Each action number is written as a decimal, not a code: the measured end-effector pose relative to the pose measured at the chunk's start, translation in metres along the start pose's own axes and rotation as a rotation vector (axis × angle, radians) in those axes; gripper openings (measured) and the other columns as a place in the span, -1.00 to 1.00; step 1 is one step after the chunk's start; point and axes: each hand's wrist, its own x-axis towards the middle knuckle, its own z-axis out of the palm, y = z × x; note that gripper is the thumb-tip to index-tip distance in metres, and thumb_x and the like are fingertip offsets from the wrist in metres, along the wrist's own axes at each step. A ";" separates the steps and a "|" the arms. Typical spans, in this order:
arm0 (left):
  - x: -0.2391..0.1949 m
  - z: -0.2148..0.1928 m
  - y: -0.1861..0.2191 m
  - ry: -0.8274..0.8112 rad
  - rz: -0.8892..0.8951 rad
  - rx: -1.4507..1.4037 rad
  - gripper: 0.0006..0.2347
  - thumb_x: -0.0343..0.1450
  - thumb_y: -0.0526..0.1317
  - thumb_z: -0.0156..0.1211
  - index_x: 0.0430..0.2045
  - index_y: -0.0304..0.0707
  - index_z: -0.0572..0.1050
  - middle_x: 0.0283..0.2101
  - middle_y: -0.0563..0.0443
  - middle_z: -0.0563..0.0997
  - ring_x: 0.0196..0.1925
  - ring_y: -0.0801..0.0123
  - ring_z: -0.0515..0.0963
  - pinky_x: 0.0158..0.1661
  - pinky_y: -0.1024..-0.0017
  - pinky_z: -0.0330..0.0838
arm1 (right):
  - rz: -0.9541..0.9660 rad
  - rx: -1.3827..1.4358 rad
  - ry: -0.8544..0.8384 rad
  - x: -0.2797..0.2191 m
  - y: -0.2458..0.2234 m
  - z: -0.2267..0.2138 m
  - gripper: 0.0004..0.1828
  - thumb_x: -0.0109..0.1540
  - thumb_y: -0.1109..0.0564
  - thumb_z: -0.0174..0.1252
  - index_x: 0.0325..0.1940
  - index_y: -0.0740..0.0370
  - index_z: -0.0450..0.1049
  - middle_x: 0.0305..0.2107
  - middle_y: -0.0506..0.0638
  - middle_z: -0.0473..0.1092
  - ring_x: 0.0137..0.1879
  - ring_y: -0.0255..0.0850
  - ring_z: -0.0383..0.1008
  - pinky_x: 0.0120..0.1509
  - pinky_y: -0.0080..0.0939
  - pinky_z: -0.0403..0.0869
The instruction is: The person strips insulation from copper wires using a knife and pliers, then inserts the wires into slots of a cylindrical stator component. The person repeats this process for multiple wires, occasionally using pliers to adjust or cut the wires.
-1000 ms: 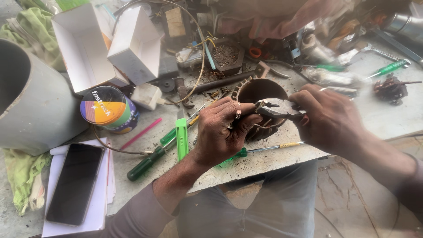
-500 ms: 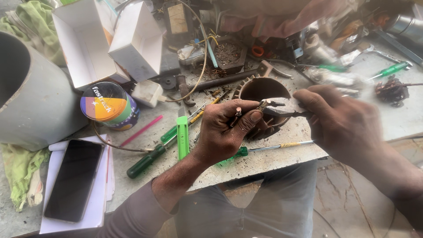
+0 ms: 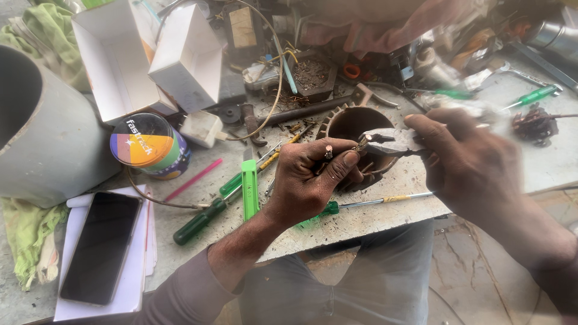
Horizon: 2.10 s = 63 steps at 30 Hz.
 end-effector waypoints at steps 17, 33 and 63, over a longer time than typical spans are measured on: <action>0.003 0.002 0.008 0.024 0.042 0.172 -0.93 0.53 -0.33 0.24 -0.21 -0.35 0.61 -0.39 -0.01 0.71 -0.35 0.49 0.74 -0.33 0.53 0.68 | 0.094 0.002 -0.420 0.002 0.018 0.006 -0.58 0.19 -0.08 0.27 0.05 0.10 0.42 -0.32 -0.05 0.46 -0.32 -0.20 0.48 -0.02 0.10 0.39; 0.007 -0.009 -0.001 0.240 0.393 0.697 -0.91 0.52 -0.23 0.27 -0.24 -0.25 0.59 -0.37 -0.02 0.71 -0.35 0.41 0.69 -0.31 0.40 0.55 | -0.074 0.159 -0.142 0.022 0.012 0.007 -0.71 0.17 0.19 0.14 -0.03 0.21 0.40 -0.35 0.04 0.41 -0.34 -0.17 0.43 -0.47 -0.15 0.38; -0.002 -0.001 0.018 0.233 0.270 0.362 -0.89 0.60 -0.30 0.09 -0.11 -0.33 0.55 -0.31 -0.06 0.72 -0.28 0.37 0.77 -0.28 0.46 0.66 | -0.016 -0.240 -0.131 0.018 -0.015 -0.006 -0.73 0.27 0.06 0.20 0.04 0.04 0.42 -0.21 0.02 0.45 -0.14 0.01 0.49 -0.10 -0.04 0.46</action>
